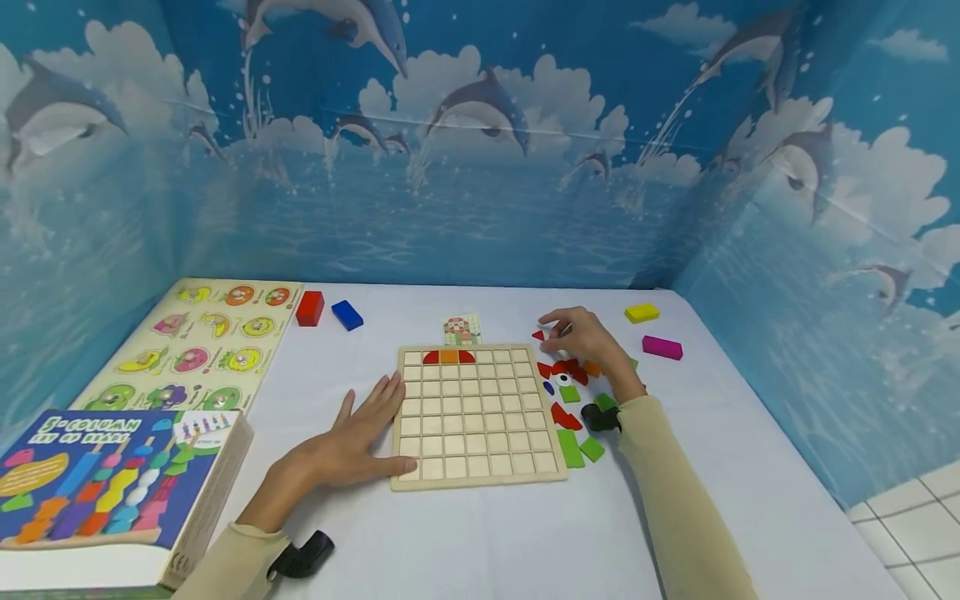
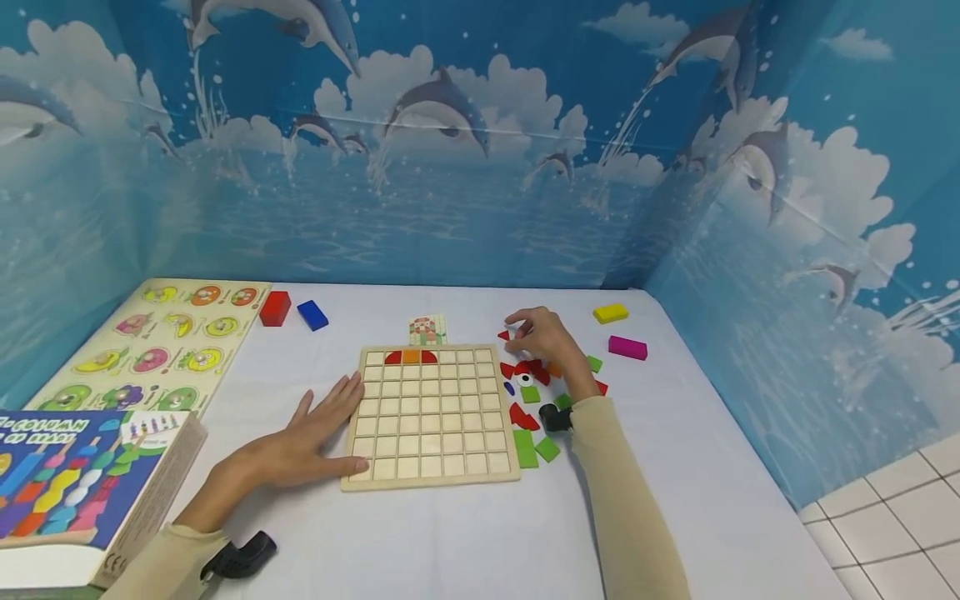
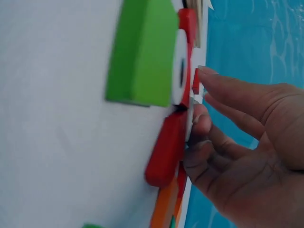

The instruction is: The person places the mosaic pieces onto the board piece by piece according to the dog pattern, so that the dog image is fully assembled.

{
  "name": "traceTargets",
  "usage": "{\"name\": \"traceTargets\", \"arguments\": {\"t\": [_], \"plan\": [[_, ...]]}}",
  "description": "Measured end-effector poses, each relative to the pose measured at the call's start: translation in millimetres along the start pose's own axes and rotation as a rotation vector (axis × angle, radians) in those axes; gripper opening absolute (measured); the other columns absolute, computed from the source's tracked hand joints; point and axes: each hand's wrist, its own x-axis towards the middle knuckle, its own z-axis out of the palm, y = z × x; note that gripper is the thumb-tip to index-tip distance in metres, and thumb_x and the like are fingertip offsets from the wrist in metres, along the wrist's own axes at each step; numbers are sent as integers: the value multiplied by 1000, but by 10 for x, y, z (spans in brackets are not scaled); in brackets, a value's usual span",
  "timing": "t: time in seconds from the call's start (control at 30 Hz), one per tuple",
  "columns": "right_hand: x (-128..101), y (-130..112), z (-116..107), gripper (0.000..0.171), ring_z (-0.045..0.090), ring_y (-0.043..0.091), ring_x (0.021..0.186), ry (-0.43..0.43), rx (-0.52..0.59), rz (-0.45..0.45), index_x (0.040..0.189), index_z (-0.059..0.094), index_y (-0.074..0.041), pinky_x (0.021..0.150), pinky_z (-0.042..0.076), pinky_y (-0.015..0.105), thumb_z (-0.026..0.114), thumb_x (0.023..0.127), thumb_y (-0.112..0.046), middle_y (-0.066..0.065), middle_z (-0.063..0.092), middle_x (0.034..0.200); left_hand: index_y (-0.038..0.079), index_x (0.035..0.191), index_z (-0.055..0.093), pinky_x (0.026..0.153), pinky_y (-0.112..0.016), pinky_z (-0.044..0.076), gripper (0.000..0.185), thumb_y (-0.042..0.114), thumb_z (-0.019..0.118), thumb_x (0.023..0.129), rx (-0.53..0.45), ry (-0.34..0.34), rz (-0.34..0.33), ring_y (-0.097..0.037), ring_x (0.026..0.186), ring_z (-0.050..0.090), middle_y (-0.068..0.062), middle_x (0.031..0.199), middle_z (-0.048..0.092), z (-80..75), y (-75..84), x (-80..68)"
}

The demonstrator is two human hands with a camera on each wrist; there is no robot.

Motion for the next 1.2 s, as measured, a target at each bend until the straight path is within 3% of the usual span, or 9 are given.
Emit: {"name": "traceTargets", "arguments": {"t": [0.13, 0.23, 0.47, 0.67, 0.8, 0.97, 1.2], "plan": [[-26, 4, -46, 30, 58, 28, 92, -55, -4, 0, 123, 75, -1, 76, 55, 33, 83, 97, -12, 14, 66, 102, 4, 173, 10, 129, -63, -17, 119, 63, 76, 93, 13, 7, -8, -31, 168, -8, -11, 182, 0, 21, -44, 43], [-75, 25, -59, 19, 58, 26, 89, -132, -10, -49, 111, 79, 0, 79, 54, 34, 84, 96, -10, 13, 70, 99, 8, 174, 9, 130, -62, -16, 120, 64, 76, 92, 35, 6, -34, -27, 168, -8, -5, 183, -1, 68, -90, 51], [-111, -33, -40, 14, 56, 26, 99, -232, -86, -75, 103, 83, -4, 86, 53, 35, 88, 91, -10, 12, 68, 108, 3, 173, 11, 128, -66, -17, 116, 59, 76, 95, 13, -12, -35, -34, 168, -7, -12, 182, 0, 5, 4, -23], [-112, -92, -56, 13, 55, 26, 99, -232, -120, -2, 101, 82, -9, 85, 53, 35, 89, 90, -11, 9, 65, 103, 2, 172, 12, 127, -67, -18, 119, 64, 75, 93, -12, 16, 18, -36, 168, -7, -14, 182, 1, 34, -44, 11], [-95, -124, -69, 13, 56, 24, 95, -238, -128, 36, 100, 81, -8, 82, 53, 34, 89, 90, -11, 8, 65, 98, 5, 173, 11, 128, -65, -18, 120, 67, 73, 92, 3, 21, 9, -33, 168, -7, -11, 182, 1, 21, -58, 33], [-112, -157, -69, 15, 58, 22, 85, -252, -140, 19, 99, 78, -6, 77, 54, 32, 88, 91, -13, 7, 68, 92, 3, 173, 12, 128, -65, -18, 119, 64, 75, 93, 9, 13, 4, -34, 168, -6, -13, 182, 2, -20, -40, 37], [-125, -159, -42, 14, 61, 21, 80, -198, -135, 10, 97, 76, -7, 72, 55, 31, 88, 90, -13, 6, 70, 88, 1, 172, 12, 127, -66, -18, 117, 59, 77, 93, -9, -2, 0, -36, 168, -6, -16, 182, 2, -6, -6, 12]]}}
